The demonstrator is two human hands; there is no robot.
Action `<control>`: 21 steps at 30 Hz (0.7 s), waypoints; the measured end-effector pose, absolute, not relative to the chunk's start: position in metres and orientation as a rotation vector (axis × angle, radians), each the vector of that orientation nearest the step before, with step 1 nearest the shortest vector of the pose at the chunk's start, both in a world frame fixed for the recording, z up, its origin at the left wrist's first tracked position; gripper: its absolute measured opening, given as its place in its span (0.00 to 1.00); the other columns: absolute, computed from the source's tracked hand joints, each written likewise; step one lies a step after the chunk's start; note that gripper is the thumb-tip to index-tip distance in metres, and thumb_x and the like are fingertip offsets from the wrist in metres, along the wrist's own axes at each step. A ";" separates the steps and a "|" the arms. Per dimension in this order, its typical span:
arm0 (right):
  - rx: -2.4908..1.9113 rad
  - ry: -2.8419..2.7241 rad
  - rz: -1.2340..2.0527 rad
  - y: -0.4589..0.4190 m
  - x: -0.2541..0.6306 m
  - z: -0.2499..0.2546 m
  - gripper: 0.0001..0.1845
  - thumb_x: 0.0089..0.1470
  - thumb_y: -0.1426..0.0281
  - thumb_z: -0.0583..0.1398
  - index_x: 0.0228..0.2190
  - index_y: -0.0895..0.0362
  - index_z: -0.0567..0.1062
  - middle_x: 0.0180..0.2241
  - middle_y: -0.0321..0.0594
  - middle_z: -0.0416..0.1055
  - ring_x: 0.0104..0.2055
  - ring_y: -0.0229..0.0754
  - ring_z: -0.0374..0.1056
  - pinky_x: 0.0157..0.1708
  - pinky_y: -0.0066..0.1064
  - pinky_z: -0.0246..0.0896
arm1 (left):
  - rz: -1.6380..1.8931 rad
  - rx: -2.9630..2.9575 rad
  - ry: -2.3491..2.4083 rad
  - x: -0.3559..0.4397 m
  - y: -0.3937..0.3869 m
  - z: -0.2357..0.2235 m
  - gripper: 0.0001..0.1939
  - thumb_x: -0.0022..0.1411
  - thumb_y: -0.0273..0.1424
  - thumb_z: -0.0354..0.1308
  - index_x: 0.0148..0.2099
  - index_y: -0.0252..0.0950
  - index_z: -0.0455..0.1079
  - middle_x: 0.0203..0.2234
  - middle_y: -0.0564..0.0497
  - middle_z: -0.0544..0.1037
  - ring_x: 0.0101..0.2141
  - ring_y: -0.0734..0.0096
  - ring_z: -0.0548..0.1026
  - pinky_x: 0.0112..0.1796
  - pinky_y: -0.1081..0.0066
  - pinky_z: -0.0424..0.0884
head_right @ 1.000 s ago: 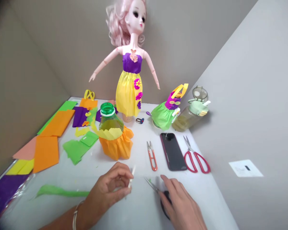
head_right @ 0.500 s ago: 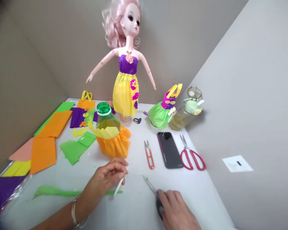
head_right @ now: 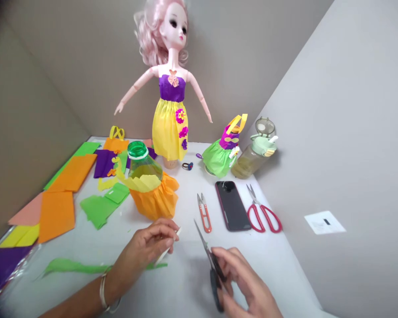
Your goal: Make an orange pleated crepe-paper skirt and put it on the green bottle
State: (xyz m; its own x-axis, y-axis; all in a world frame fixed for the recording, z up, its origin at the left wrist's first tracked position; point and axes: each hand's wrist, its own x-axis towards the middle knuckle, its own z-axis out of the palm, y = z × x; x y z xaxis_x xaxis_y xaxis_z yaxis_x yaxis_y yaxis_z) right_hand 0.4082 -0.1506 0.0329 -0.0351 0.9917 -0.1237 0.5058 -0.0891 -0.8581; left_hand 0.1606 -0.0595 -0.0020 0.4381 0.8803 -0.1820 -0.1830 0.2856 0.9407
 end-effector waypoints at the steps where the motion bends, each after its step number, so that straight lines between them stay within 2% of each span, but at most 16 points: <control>1: -1.638 -1.636 1.032 -0.148 0.406 0.035 0.29 0.45 0.75 0.65 0.51 0.47 0.77 0.41 0.41 0.75 0.39 0.44 0.75 0.42 0.28 0.73 | 0.824 1.041 0.828 0.161 -0.059 -0.002 0.09 0.60 0.36 0.64 0.35 0.34 0.78 0.44 0.47 0.72 0.30 0.78 0.72 0.36 0.73 0.71; 4: -1.655 -1.799 0.975 -0.142 0.402 0.037 0.33 0.43 0.77 0.67 0.52 0.44 0.77 0.43 0.40 0.73 0.42 0.44 0.73 0.47 0.29 0.71 | 0.803 1.055 0.813 0.162 -0.059 -0.002 0.08 0.61 0.35 0.63 0.37 0.34 0.78 0.45 0.46 0.71 0.29 0.77 0.72 0.34 0.73 0.71; 10: -1.655 -2.011 0.756 -0.137 0.401 0.033 0.24 0.53 0.70 0.65 0.52 0.45 0.77 0.45 0.43 0.71 0.43 0.43 0.74 0.46 0.29 0.72 | 0.809 1.013 0.818 0.163 -0.058 -0.003 0.03 0.56 0.28 0.63 0.35 0.34 0.76 0.45 0.46 0.72 0.34 0.72 0.74 0.37 0.72 0.74; 15: -1.603 -2.027 0.672 -0.135 0.401 0.035 0.21 0.56 0.71 0.63 0.51 0.46 0.78 0.42 0.42 0.73 0.38 0.41 0.74 0.42 0.26 0.72 | 0.763 1.066 0.846 0.164 -0.057 -0.003 0.04 0.56 0.28 0.62 0.33 0.33 0.76 0.47 0.44 0.72 0.37 0.69 0.73 0.33 0.74 0.72; 21: -1.590 -2.012 0.727 -0.139 0.401 0.031 0.19 0.60 0.71 0.60 0.52 0.48 0.77 0.40 0.42 0.72 0.37 0.39 0.73 0.40 0.25 0.73 | 0.748 1.121 0.861 0.164 -0.055 -0.002 0.06 0.58 0.30 0.62 0.31 0.32 0.75 0.47 0.44 0.71 0.39 0.69 0.73 0.37 0.73 0.70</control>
